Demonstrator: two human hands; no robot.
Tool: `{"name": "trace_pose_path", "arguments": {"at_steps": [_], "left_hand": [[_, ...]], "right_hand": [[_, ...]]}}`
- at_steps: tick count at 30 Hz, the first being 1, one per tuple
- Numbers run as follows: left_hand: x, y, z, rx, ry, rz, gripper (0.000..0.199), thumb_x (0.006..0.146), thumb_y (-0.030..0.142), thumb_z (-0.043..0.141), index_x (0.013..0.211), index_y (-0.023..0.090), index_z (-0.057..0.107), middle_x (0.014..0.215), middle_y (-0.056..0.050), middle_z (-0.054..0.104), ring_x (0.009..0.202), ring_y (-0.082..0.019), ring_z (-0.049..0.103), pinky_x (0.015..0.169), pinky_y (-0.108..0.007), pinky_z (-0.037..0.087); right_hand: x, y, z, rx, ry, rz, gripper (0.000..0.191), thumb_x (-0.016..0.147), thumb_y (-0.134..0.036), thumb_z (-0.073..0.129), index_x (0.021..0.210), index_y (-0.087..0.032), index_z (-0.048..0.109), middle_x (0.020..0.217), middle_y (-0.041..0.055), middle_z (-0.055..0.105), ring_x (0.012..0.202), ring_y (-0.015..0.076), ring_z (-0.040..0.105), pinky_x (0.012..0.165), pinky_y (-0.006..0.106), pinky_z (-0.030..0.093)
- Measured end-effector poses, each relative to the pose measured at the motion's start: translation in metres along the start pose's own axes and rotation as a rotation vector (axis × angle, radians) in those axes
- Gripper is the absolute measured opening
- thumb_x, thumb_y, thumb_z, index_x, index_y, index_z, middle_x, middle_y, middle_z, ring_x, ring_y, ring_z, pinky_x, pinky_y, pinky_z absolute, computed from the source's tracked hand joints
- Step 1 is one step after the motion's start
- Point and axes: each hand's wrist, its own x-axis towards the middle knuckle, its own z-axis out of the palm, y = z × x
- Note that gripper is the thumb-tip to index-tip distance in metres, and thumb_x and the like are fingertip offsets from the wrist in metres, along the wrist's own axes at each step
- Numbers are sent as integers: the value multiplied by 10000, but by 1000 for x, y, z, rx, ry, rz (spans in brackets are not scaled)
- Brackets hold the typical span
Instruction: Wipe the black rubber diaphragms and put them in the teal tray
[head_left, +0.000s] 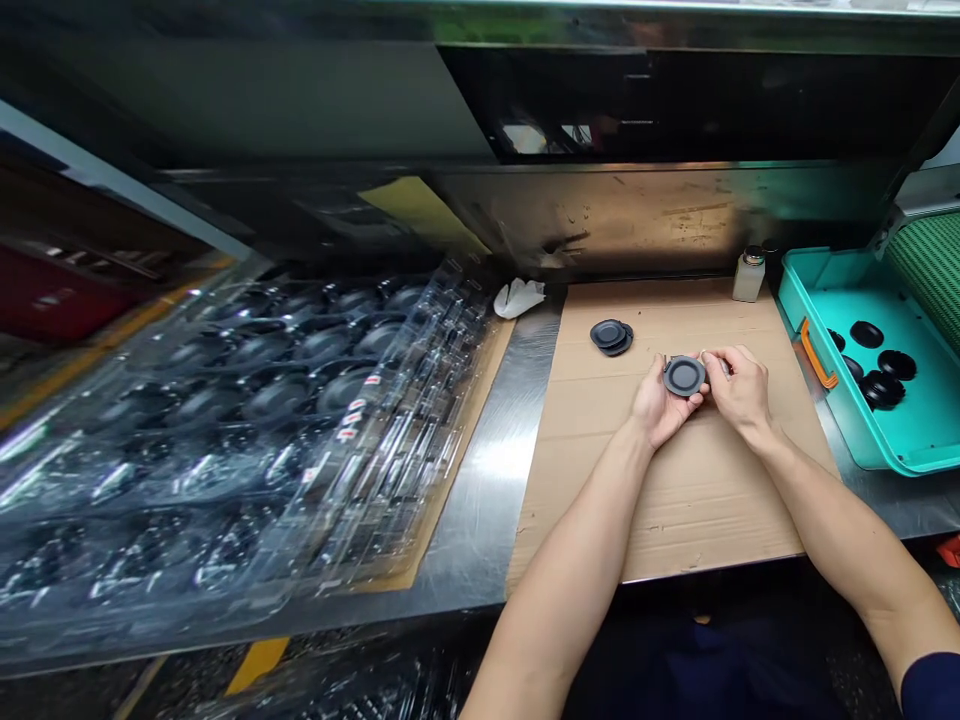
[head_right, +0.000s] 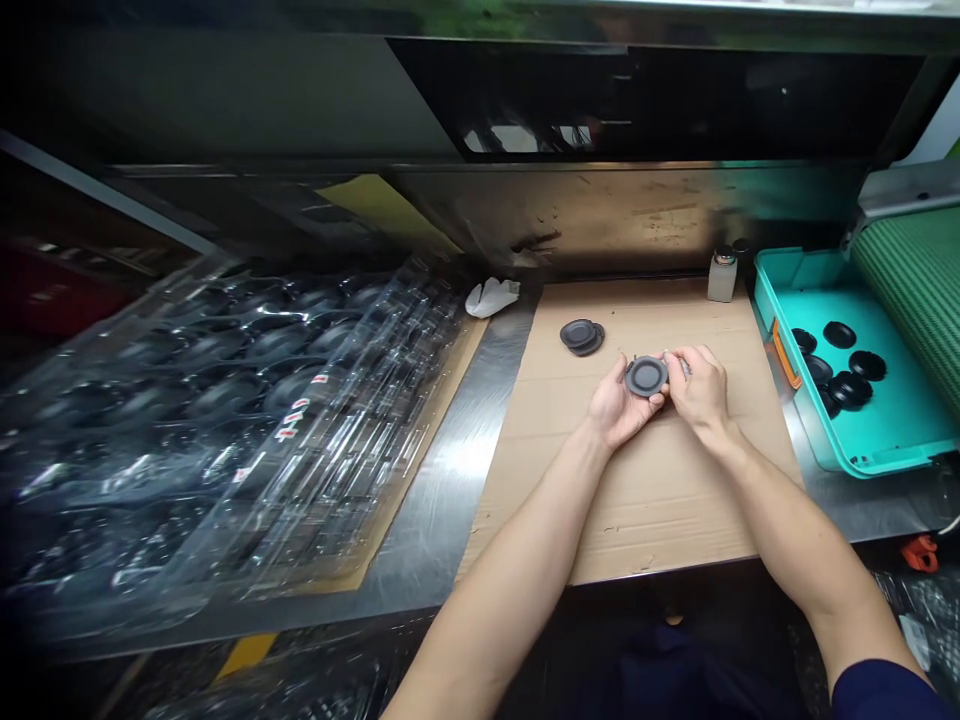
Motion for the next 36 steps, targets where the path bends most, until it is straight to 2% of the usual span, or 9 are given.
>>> {"name": "trace_pose_path", "arguments": {"at_steps": [6, 12, 17, 19, 22, 26, 30, 34, 36], "left_hand": [[-6, 9, -4, -46, -77, 36, 528, 1033, 401, 277, 1378, 187, 616, 1246, -180, 687, 771, -199, 625, 655, -321, 491], [0, -9, 0, -20, -21, 56, 402, 1062, 344, 354, 1032, 145, 702, 1138, -119, 721, 1000, -217, 680, 869, -346, 556], [-1, -13, 1, -27, 46, 115, 384, 1073, 304, 365, 1015, 133, 704, 1112, -114, 729, 1199, -213, 643, 1092, -354, 481], [0, -9, -2, -15, 72, 133, 391, 1074, 318, 360, 1023, 132, 700, 1109, -123, 729, 1201, -224, 646, 1099, -384, 481], [3, -6, -7, 3, 91, 152, 373, 1073, 312, 369, 1034, 131, 693, 1087, -115, 733, 1161, -225, 664, 1071, -414, 508], [8, -10, -13, 27, 94, 152, 356, 1062, 316, 410, 1046, 116, 705, 1075, -117, 736, 1121, -211, 677, 1040, -364, 531], [9, -15, -13, 54, 88, 131, 352, 1066, 312, 413, 1032, 113, 701, 1053, -114, 740, 1078, -209, 688, 1007, -365, 552], [8, -18, -8, 39, 124, 109, 354, 1073, 284, 399, 956, 105, 682, 1046, -124, 737, 1062, -196, 690, 995, -327, 546], [7, -16, -6, 52, 125, 102, 374, 1082, 301, 368, 989, 109, 675, 1055, -124, 735, 1026, -196, 698, 952, -334, 560]], "right_hand": [[6, 9, -6, 93, 82, 67, 418, 1025, -476, 455, 1043, -140, 704, 1032, 96, 671, 858, 143, 604, 799, 237, 477], [-5, -2, 3, -66, -7, -60, 355, 1052, -404, 449, 1087, -158, 702, 1083, 96, 641, 972, 159, 594, 886, 240, 469], [-20, -11, 15, -259, -213, -302, 364, 1069, -301, 369, 1155, -168, 697, 1141, 107, 619, 1087, 207, 523, 1072, 326, 407], [-20, -10, 14, -313, -285, -368, 352, 1056, -275, 391, 1221, -187, 689, 1160, 102, 612, 1080, 220, 496, 1063, 344, 404], [-16, -4, 11, -394, -252, -260, 356, 1056, -254, 382, 1214, -182, 693, 1165, 113, 595, 1061, 227, 475, 947, 318, 429], [-13, 0, 15, -367, -313, -342, 308, 1047, -234, 415, 1149, -171, 699, 1133, 107, 593, 1059, 216, 468, 998, 313, 399], [-12, -1, 21, -354, -232, -223, 307, 1055, -244, 410, 1136, -161, 695, 1101, 114, 592, 1035, 217, 473, 922, 304, 401], [-10, -3, 21, -356, -263, -262, 303, 1055, -247, 410, 1104, -165, 697, 1102, 106, 600, 1033, 211, 480, 909, 302, 389], [-7, 1, 16, -420, -236, -193, 329, 1065, -268, 390, 1095, -163, 701, 1103, 111, 605, 1030, 220, 479, 895, 314, 380]]}}
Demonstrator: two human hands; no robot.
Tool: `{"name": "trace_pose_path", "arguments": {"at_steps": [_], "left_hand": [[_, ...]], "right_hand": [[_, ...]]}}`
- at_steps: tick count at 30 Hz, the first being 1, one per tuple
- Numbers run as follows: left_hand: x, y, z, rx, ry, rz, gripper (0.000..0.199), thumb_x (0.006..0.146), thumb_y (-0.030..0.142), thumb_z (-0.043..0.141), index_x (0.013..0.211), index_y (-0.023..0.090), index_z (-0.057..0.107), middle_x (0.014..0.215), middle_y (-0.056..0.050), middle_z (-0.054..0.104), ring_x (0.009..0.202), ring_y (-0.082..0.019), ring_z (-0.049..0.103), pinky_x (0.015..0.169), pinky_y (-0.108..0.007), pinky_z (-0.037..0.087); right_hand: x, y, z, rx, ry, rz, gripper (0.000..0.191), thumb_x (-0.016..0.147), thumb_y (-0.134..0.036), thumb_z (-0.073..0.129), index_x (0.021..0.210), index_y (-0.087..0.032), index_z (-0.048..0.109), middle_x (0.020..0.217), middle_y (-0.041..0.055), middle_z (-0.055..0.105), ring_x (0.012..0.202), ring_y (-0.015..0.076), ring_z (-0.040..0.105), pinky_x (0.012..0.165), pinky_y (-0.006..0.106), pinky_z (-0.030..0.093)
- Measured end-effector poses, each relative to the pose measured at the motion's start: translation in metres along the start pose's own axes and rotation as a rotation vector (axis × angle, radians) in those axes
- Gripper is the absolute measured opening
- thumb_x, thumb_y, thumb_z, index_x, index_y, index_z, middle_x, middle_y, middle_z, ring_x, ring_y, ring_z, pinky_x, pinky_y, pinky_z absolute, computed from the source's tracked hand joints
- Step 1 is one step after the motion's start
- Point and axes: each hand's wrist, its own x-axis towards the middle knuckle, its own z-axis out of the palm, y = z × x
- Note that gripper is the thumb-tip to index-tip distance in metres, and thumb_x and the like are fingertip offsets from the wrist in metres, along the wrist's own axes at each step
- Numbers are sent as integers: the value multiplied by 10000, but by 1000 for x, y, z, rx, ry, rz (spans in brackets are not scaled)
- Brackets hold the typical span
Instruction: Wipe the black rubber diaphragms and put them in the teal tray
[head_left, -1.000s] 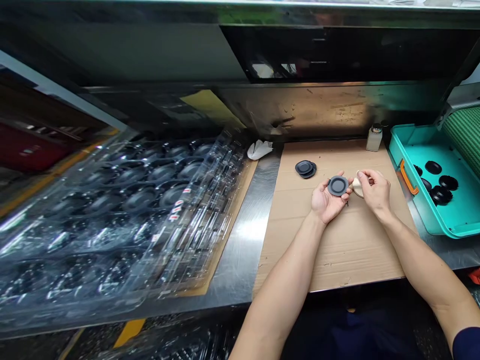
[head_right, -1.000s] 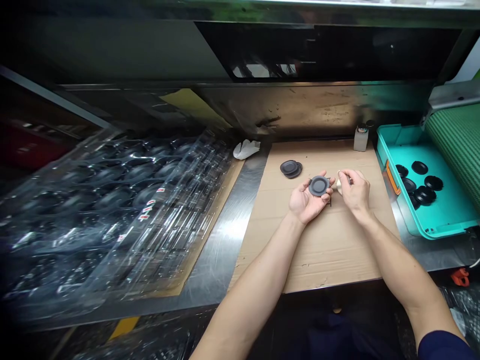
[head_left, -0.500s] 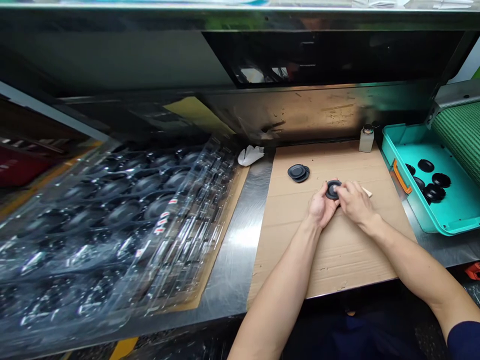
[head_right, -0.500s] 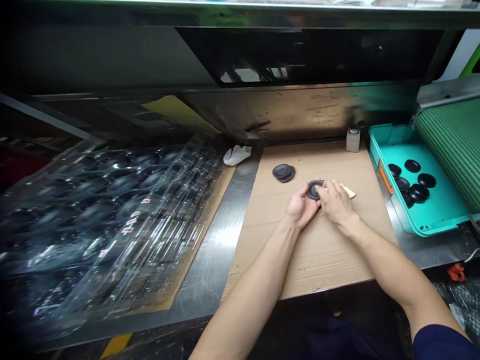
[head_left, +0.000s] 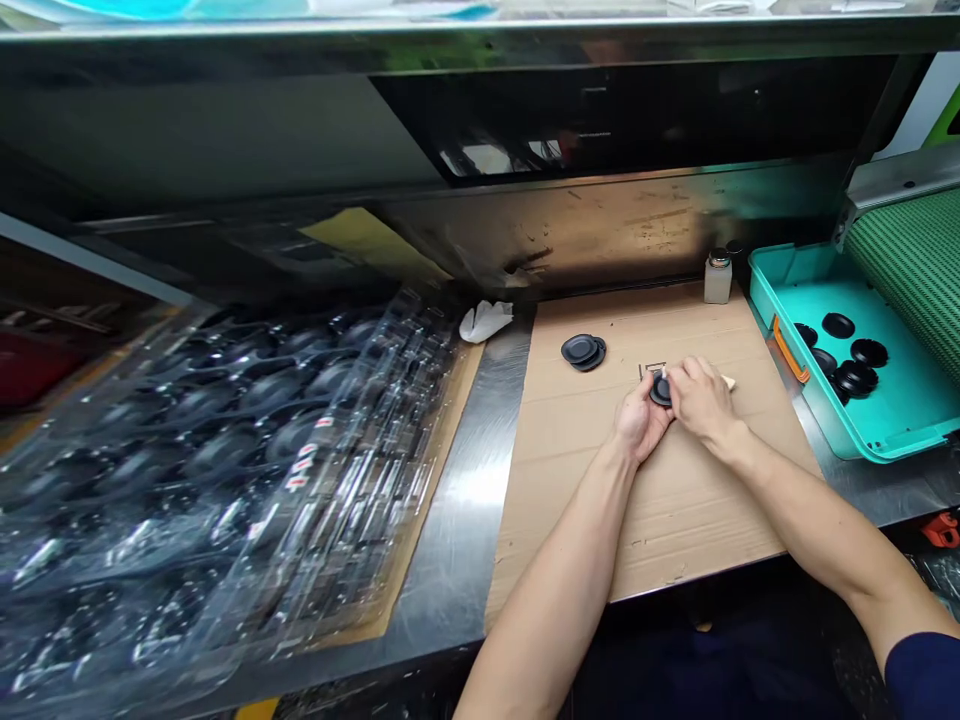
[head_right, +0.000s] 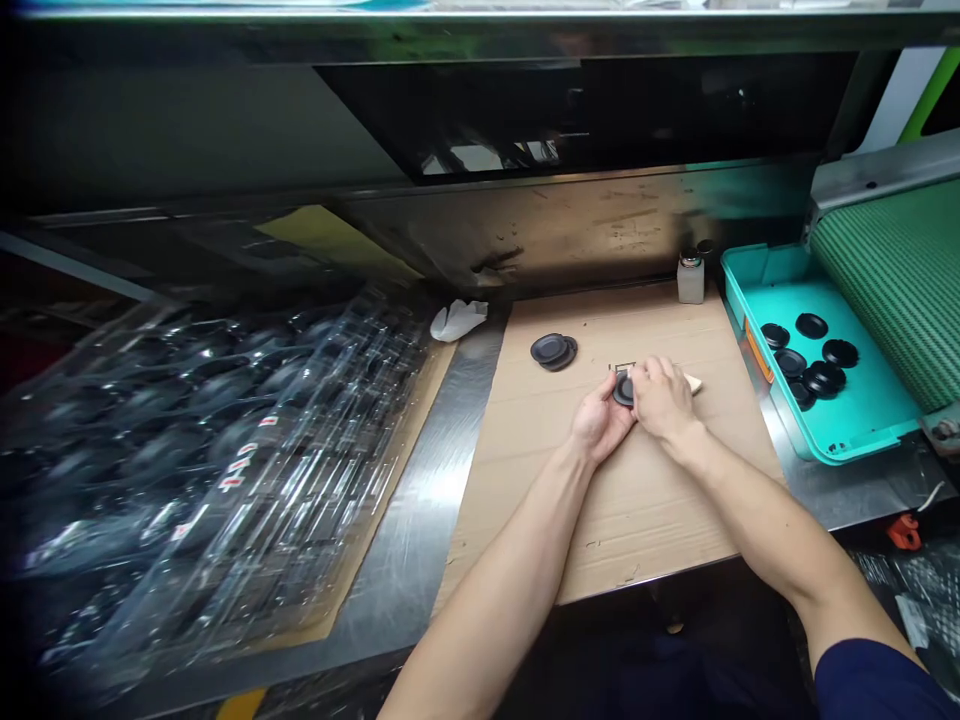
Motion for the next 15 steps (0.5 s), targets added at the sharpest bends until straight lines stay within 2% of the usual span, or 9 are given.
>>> {"name": "trace_pose_path", "arguments": {"at_steps": [3, 6, 11, 13, 15], "left_hand": [[-4, 9, 1, 21, -32, 20, 404, 1078, 359, 344, 1074, 110, 663, 1110, -153, 725, 999, -227, 709, 823, -338, 580], [-9, 21, 0, -23, -69, 35, 420, 1052, 370, 337, 1118, 102, 653, 1129, -185, 711, 977, -260, 713, 729, -331, 567], [-15, 33, -2, -117, -134, 3, 407, 1010, 303, 330, 1162, 104, 650, 1174, -193, 689, 989, -262, 701, 768, -356, 571], [-15, 36, -3, -125, -154, -1, 388, 1019, 310, 354, 1182, 118, 649, 1197, -194, 681, 1020, -263, 694, 776, -347, 569], [-14, 39, -5, -122, -162, 8, 358, 1028, 345, 400, 1169, 138, 656, 1205, -186, 680, 1042, -258, 687, 780, -330, 567]], "right_hand": [[2, 18, -7, -43, 43, 128, 360, 1072, -290, 376, 1068, -150, 707, 1075, 119, 606, 1019, 220, 480, 869, 312, 365], [4, 37, -14, -31, 109, 188, 348, 1056, -268, 390, 1109, -142, 710, 1068, 123, 608, 1008, 215, 486, 863, 307, 357], [4, 49, -19, -154, 109, 310, 345, 1038, -261, 405, 1077, -130, 721, 1091, 150, 613, 1054, 261, 486, 918, 367, 345], [2, 47, -20, -186, 80, 274, 334, 1040, -314, 436, 1136, -153, 712, 1177, 152, 604, 1120, 291, 472, 947, 396, 342], [-1, 43, -20, -162, 4, 129, 339, 1029, -399, 493, 1240, -211, 680, 1262, 136, 586, 1160, 300, 470, 971, 415, 343]]}}
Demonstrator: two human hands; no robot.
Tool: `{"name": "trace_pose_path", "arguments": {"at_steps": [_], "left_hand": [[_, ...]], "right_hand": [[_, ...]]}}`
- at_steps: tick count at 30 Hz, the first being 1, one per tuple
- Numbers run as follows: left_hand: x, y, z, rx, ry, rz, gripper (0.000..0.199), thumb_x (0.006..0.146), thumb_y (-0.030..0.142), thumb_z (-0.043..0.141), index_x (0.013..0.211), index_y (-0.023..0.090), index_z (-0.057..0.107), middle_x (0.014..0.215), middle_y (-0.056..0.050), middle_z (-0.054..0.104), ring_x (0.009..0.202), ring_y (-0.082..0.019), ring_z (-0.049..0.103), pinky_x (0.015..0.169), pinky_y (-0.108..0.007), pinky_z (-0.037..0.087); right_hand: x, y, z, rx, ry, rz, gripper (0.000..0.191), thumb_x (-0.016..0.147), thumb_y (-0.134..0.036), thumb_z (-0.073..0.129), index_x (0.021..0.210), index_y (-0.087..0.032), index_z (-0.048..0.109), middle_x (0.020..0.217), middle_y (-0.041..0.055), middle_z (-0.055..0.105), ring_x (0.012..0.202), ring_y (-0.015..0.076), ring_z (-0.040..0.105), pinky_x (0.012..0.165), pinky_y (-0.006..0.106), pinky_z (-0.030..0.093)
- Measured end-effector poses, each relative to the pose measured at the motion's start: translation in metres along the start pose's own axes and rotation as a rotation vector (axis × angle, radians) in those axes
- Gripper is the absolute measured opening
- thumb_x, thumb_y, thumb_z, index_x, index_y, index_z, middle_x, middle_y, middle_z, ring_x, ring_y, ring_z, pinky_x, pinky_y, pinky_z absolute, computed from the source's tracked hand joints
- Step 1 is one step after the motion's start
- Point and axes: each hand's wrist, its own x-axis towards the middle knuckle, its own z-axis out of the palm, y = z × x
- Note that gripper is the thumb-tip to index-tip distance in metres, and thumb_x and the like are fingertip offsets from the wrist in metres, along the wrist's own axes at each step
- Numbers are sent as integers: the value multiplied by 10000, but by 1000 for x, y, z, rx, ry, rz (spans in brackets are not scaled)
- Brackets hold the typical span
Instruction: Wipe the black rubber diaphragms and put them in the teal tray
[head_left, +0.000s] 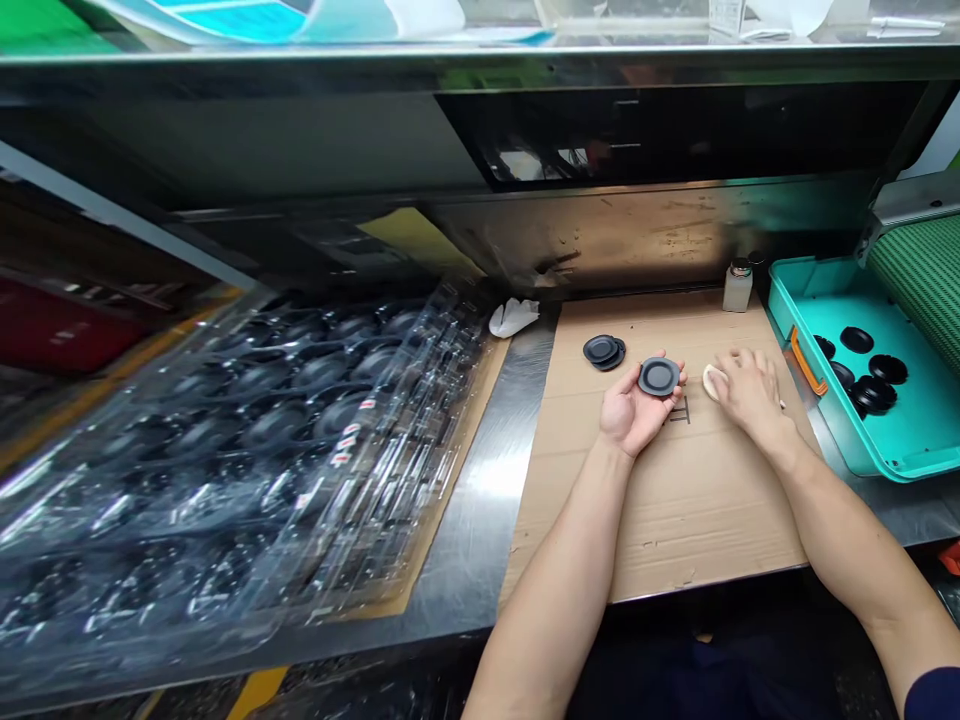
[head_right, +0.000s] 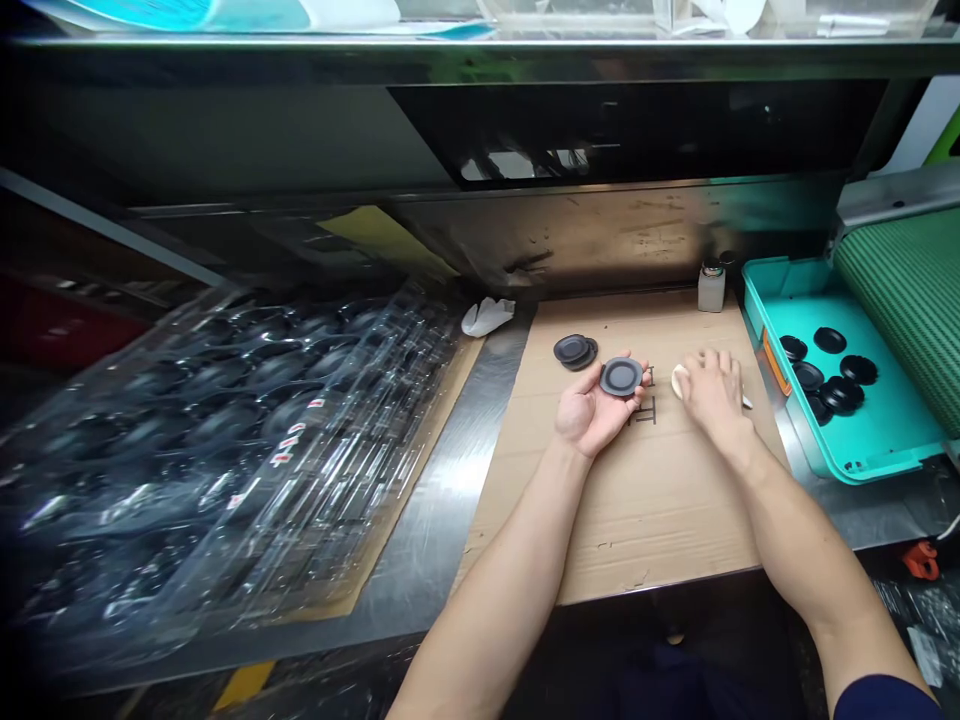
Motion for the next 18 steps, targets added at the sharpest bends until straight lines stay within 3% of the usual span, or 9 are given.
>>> {"name": "trace_pose_path", "arguments": {"at_steps": [2, 4, 8, 11, 14, 18], "left_hand": [[1, 3, -2, 5, 13, 26, 332, 1028, 383, 456, 1141, 151, 666, 1203, -171, 683, 1041, -242, 685, 783, -309, 564], [4, 3, -3, 13, 43, 60, 313, 1022, 394, 500, 1139, 158, 669, 1196, -155, 688, 1032, -227, 689, 790, -291, 561], [8, -7, -2, 44, 97, 106, 296, 1043, 343, 468, 1191, 165, 653, 1152, -130, 710, 1029, -211, 701, 868, -313, 567], [11, -21, 1, 37, 97, 63, 318, 1053, 297, 420, 1150, 134, 674, 1140, -126, 723, 1096, -208, 687, 1005, -341, 539], [11, -27, 2, 26, 59, 9, 357, 1046, 306, 410, 1087, 99, 699, 1159, -155, 718, 1195, -232, 652, 1092, -358, 494], [11, -22, -1, 29, 80, 49, 322, 1048, 257, 398, 1078, 102, 678, 1164, -150, 714, 1161, -212, 667, 1075, -335, 500]], "right_hand": [[-2, -3, 0, 28, -98, -150, 321, 1012, -425, 539, 1254, -259, 669, 1263, 114, 596, 1167, 293, 485, 999, 433, 342], [-2, -6, 2, 60, -139, -190, 294, 1008, -372, 552, 1253, -257, 666, 1231, 108, 617, 1164, 287, 504, 1029, 446, 340], [-1, -15, 11, 319, 58, -91, 438, 987, -412, 606, 1337, -148, 590, 1263, 135, 619, 1151, 259, 536, 1012, 376, 407], [-6, -30, 19, 451, 197, -203, 434, 1012, -454, 559, 1288, -124, 621, 1294, 128, 620, 1153, 238, 539, 1014, 352, 425], [-11, -42, 24, 377, 191, -371, 408, 1054, -414, 472, 1345, -183, 641, 1405, 88, 576, 1222, 247, 496, 1061, 391, 390], [-11, -44, 25, 272, 143, -295, 406, 1061, -427, 459, 1348, -228, 666, 1412, 68, 578, 1162, 252, 494, 1002, 401, 394]]}}
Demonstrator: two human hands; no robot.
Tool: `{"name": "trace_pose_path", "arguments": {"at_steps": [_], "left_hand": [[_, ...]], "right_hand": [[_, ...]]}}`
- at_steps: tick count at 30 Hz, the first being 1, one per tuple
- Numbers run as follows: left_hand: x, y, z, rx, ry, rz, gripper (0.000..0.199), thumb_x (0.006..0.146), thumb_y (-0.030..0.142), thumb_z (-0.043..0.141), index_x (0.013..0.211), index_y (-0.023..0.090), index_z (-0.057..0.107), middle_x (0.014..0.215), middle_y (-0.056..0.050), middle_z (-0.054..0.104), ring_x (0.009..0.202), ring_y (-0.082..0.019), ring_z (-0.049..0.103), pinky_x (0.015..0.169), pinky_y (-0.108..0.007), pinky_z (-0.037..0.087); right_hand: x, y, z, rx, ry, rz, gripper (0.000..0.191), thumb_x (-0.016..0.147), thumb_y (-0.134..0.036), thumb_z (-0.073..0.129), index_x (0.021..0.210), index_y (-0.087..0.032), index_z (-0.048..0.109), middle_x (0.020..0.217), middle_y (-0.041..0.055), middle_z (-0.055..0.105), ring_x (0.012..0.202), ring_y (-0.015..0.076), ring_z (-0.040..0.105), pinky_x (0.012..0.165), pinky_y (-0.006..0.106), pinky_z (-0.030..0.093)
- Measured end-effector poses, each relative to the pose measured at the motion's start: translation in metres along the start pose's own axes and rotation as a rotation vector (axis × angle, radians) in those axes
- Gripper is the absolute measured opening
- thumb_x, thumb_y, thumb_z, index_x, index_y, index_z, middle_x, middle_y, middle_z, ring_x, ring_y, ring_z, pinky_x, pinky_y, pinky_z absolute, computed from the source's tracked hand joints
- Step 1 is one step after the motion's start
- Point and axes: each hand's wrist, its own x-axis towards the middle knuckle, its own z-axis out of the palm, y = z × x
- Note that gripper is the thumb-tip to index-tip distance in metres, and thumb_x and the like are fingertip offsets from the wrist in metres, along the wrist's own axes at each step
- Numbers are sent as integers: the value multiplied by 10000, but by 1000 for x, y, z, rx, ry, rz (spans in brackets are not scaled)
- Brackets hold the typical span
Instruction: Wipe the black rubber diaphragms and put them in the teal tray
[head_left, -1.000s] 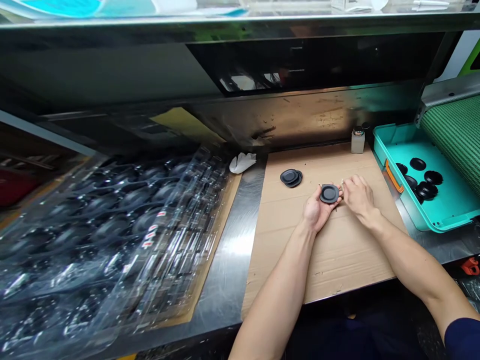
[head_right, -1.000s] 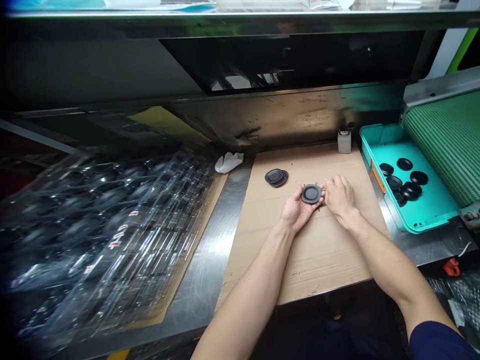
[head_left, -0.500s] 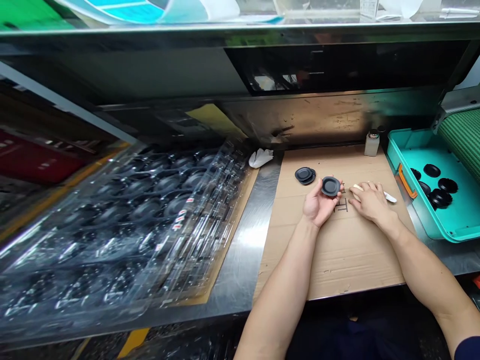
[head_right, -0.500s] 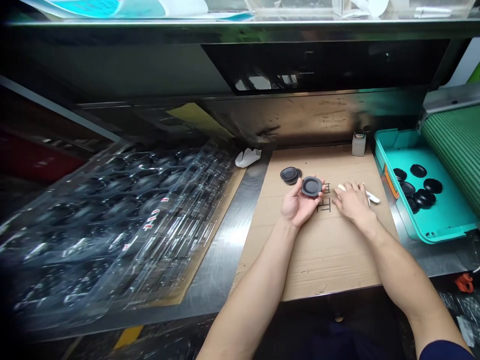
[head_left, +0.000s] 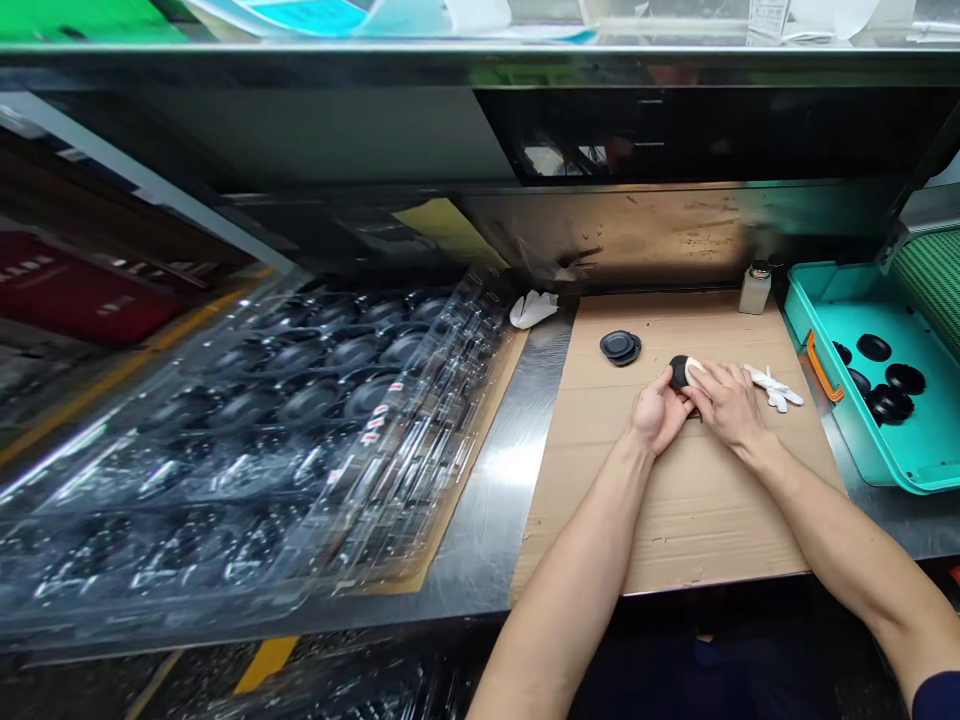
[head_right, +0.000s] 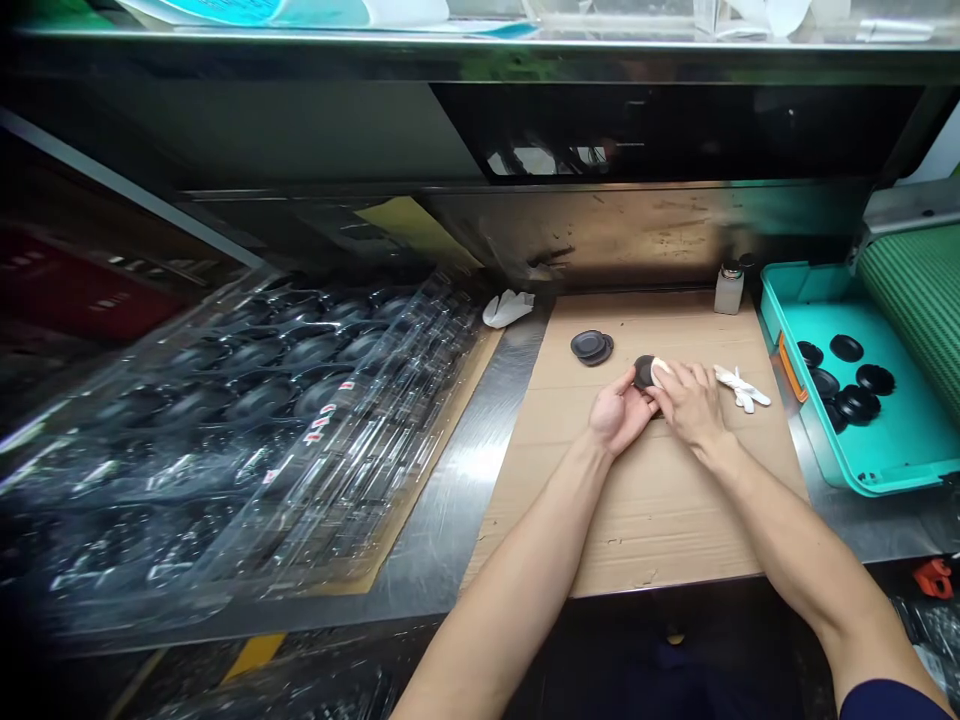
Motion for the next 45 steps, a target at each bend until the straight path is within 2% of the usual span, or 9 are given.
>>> {"name": "trace_pose_path", "arguments": {"at_steps": [4, 7, 13, 16, 21, 24, 29, 39, 45], "left_hand": [[2, 2, -5, 45, -36, 7, 300, 1046, 278, 415, 1132, 108, 647, 1131, -160, 715, 1050, -210, 700, 973, -335, 539], [9, 11, -13, 224, 41, 201, 273, 1022, 364, 511, 1103, 127, 618, 1060, -138, 716, 881, -175, 707, 778, -267, 551], [27, 85, -37, 878, 373, 610, 370, 919, 477, 655, 1080, 178, 507, 946, -55, 660, 567, -82, 565, 509, -198, 427], [35, 134, -42, 1257, 387, 551, 512, 763, 444, 816, 1083, 175, 519, 888, -24, 636, 561, -99, 558, 509, -232, 451], [52, 177, -35, 1644, 129, 136, 624, 562, 523, 916, 1000, 132, 704, 739, -46, 666, 544, -133, 522, 507, -282, 420], [68, 181, -32, 1738, 65, 7, 736, 468, 529, 937, 1045, 116, 743, 719, -48, 672, 529, -141, 513, 521, -302, 420], [85, 184, -37, 1902, 99, 8, 918, 439, 585, 914, 1200, 115, 706, 935, -90, 717, 570, -175, 604, 569, -313, 459], [91, 181, -58, 1966, 37, 232, 636, 586, 567, 863, 1039, 132, 760, 1059, -148, 738, 963, -292, 666, 862, -355, 516], [80, 164, -47, 1962, 48, 189, 822, 753, 548, 690, 1442, 121, 554, 1256, -167, 688, 1003, -268, 690, 917, -359, 522]], "right_hand": [[-2, 1, -3, 18, -78, -74, 436, 1066, -452, 447, 1391, -230, 636, 1431, 75, 558, 1142, 223, 495, 988, 358, 398], [-3, 7, -8, -52, -115, 17, 401, 1056, -447, 471, 1353, -251, 656, 1384, 72, 586, 1152, 234, 490, 993, 368, 371], [-4, 20, -7, -65, -165, 166, 372, 1037, -462, 503, 1305, -263, 668, 1332, 67, 602, 1181, 242, 487, 1029, 382, 348], [-6, 18, -2, -42, -210, 173, 353, 1023, -450, 531, 1291, -270, 673, 1326, 69, 601, 1211, 257, 473, 1071, 406, 331], [-6, 15, 1, 21, -218, 198, 334, 1014, -440, 547, 1265, -261, 677, 1301, 70, 606, 1207, 250, 478, 1067, 408, 340], [-6, 16, 0, 39, -227, 203, 321, 1010, -437, 556, 1242, -253, 680, 1284, 63, 613, 1206, 248, 480, 1049, 404, 350], [-7, 16, 2, 56, -222, 203, 311, 1007, -424, 561, 1233, -245, 676, 1283, 69, 613, 1194, 245, 481, 1027, 404, 355], [-9, 16, 3, 46, -202, 195, 305, 1008, -422, 555, 1226, -247, 679, 1259, 71, 616, 1193, 243, 472, 1061, 414, 336], [-4, 21, 8, 72, -197, 190, 299, 1000, -408, 561, 1214, -236, 679, 1246, 82, 615, 1189, 239, 475, 1050, 404, 350]]}}
